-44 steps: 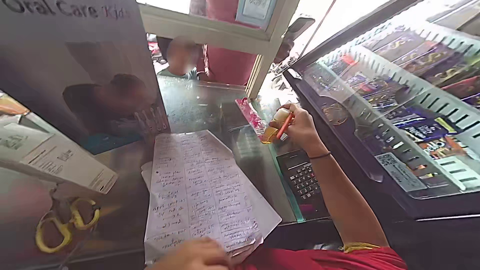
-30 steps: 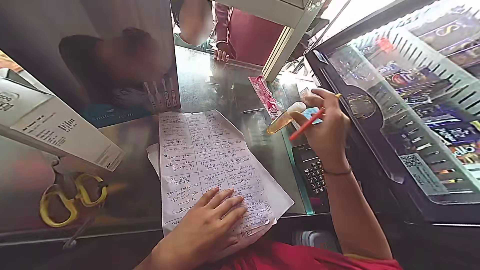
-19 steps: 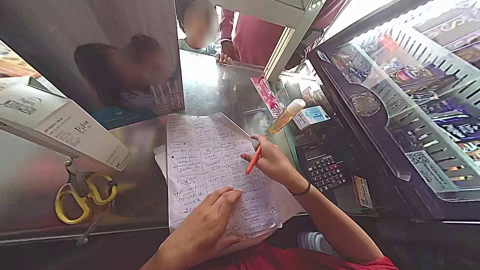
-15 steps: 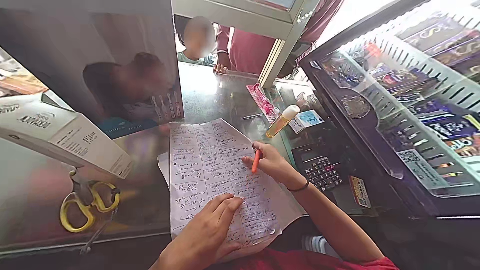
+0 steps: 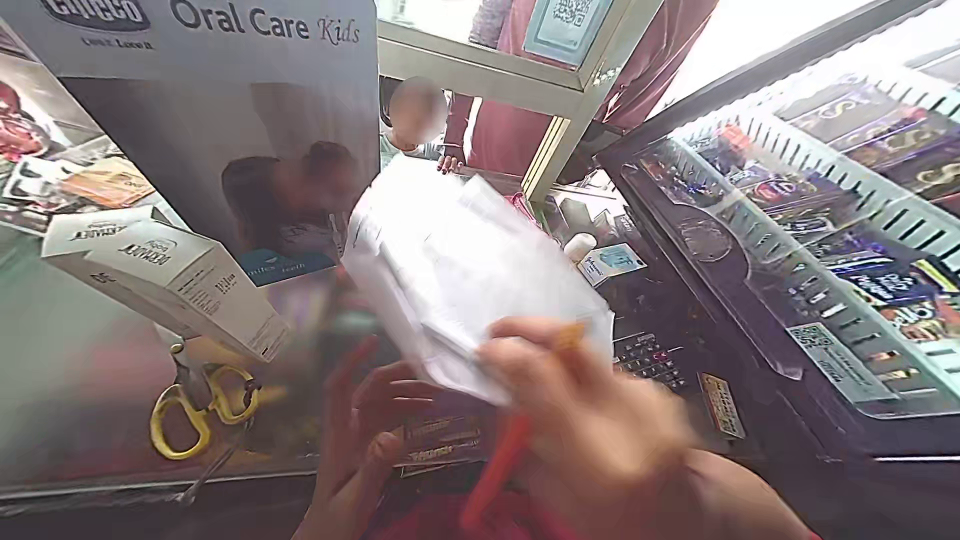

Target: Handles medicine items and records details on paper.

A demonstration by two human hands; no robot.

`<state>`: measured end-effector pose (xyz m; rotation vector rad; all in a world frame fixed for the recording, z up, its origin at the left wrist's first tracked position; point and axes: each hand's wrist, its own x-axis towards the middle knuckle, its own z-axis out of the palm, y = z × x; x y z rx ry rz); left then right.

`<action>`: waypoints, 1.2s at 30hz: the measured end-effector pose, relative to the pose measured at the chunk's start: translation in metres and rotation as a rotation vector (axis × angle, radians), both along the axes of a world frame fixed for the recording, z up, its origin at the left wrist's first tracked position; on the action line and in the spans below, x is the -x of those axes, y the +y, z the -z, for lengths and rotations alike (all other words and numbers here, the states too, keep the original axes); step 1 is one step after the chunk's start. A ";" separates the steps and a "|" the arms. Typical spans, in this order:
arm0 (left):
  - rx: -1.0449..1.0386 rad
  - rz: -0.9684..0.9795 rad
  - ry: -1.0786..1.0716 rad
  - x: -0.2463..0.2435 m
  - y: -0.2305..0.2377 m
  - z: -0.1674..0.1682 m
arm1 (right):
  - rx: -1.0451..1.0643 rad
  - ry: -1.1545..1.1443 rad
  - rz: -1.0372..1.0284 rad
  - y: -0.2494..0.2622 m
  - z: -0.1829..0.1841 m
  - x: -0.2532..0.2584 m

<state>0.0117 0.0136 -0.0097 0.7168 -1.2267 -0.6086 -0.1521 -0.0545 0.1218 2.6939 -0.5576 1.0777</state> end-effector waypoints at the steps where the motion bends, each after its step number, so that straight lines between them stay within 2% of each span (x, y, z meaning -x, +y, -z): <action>1: -0.045 -0.079 0.037 -0.001 0.001 0.000 | -0.069 0.038 -0.056 0.003 0.017 -0.012; 3: -0.191 -0.287 0.030 -0.003 0.002 0.001 | -0.259 0.100 -0.193 0.000 0.041 -0.020; 5: -0.319 -0.422 -0.048 -0.008 -0.007 0.009 | -0.357 0.064 -0.211 -0.012 0.046 -0.008; 8: -0.547 -0.588 -0.361 -0.018 -0.011 0.014 | -0.398 -0.013 0.080 -0.044 0.048 0.042; 11: -0.581 -0.630 -0.641 -0.028 -0.014 0.010 | -0.499 -0.011 0.537 -0.081 0.056 0.112; 13: -0.586 -0.627 -0.744 -0.039 -0.015 0.008 | -0.662 -0.008 0.756 -0.096 0.065 0.154; 15: -0.609 -0.643 -0.783 -0.048 -0.015 0.006 | -0.808 -0.014 0.827 -0.104 0.077 0.187; 18: -0.636 -0.715 -0.818 -0.055 -0.008 -0.001 | -0.903 -0.043 0.766 -0.101 0.097 0.205; 20: -0.553 -0.713 -0.865 -0.055 -0.002 -0.006 | -0.885 -0.003 0.852 -0.094 0.103 0.196; 22: -0.467 -0.554 -0.905 -0.053 0.003 -0.015 | -0.892 -0.031 0.947 -0.086 0.098 0.183; 24: -0.403 -0.365 -0.938 -0.052 0.002 -0.027 | -0.863 -0.109 0.932 -0.081 0.093 0.183; 27: -0.367 -0.167 -1.010 -0.040 -0.008 -0.051 | -0.576 -0.307 0.881 -0.084 0.102 0.209; 29: -0.364 -0.081 -1.041 -0.029 -0.023 -0.064 | -0.387 -0.337 0.786 -0.089 0.110 0.224; 32: -0.335 -0.095 -1.042 -0.011 -0.065 -0.065 | -0.377 -0.232 0.588 -0.088 0.121 0.238; 36: -0.280 -0.280 -0.957 0.036 -0.141 -0.053 | -0.399 -0.103 0.574 -0.097 0.135 0.252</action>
